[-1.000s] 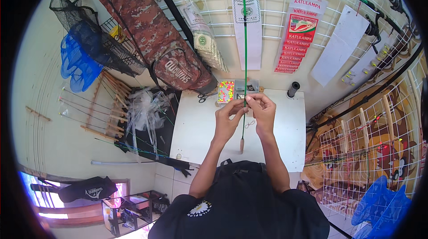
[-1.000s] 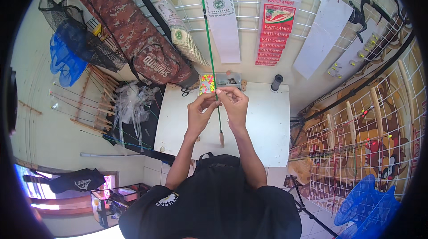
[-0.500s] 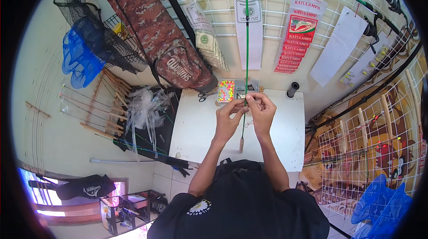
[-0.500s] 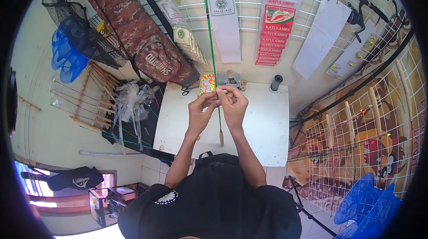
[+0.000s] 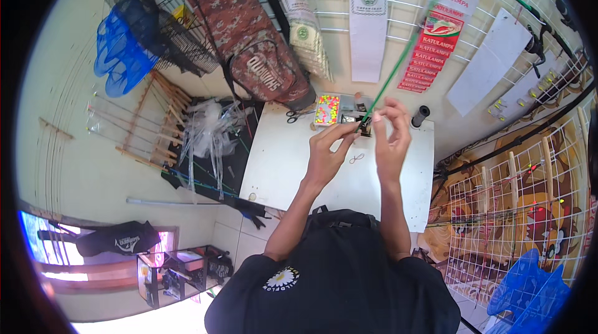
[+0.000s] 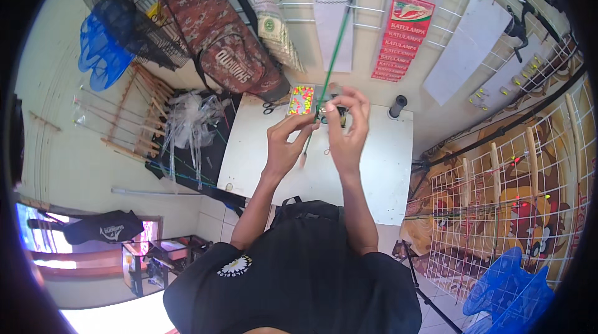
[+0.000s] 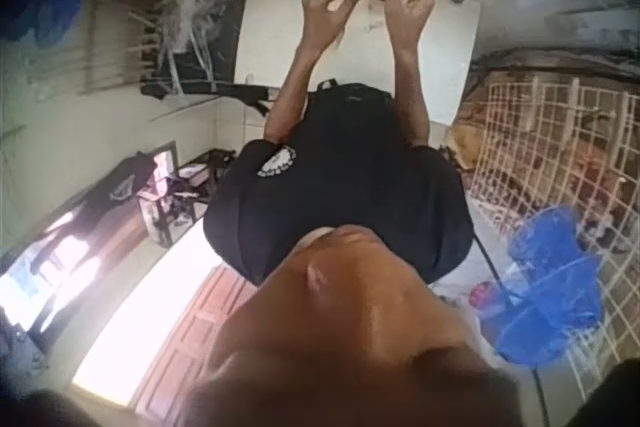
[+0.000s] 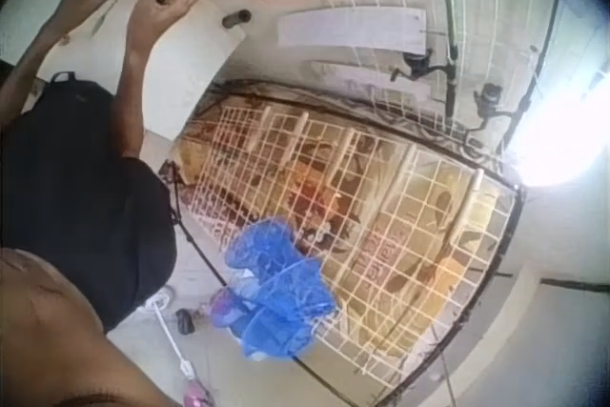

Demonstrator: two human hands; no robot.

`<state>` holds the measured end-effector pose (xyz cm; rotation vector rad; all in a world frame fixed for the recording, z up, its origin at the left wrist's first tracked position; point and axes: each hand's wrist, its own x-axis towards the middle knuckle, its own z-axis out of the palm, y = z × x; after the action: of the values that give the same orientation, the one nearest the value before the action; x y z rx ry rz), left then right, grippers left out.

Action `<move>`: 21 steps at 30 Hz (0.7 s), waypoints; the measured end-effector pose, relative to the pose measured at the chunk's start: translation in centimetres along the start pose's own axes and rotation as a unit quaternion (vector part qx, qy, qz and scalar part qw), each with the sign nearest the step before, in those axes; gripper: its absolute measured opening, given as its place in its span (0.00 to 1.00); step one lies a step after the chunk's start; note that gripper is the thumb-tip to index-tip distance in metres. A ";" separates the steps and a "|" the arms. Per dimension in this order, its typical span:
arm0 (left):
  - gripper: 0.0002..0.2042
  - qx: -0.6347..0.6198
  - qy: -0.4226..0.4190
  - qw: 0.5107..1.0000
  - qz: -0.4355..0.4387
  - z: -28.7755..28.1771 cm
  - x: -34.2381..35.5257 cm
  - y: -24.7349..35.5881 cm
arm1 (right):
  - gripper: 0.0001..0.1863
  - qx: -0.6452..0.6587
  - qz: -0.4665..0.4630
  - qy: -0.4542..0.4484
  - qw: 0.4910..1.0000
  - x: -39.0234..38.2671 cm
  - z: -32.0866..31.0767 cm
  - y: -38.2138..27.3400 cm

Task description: Repairing or assembling the tip of a fishing rod by wrapping it with thread for attachment.

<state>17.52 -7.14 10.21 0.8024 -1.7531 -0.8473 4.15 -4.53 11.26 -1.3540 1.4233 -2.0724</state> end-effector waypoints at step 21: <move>0.14 0.141 0.021 0.990 -0.001 -6.6 -3.4 -1.1 | 0.03 0.263 0.083 -0.016 0.961 -0.1 -2.8 -5.3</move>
<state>24.87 -6.12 9.36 1.0006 -1.8585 -0.5850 3.28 -0.42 15.47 -1.0060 0.8426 -2.0973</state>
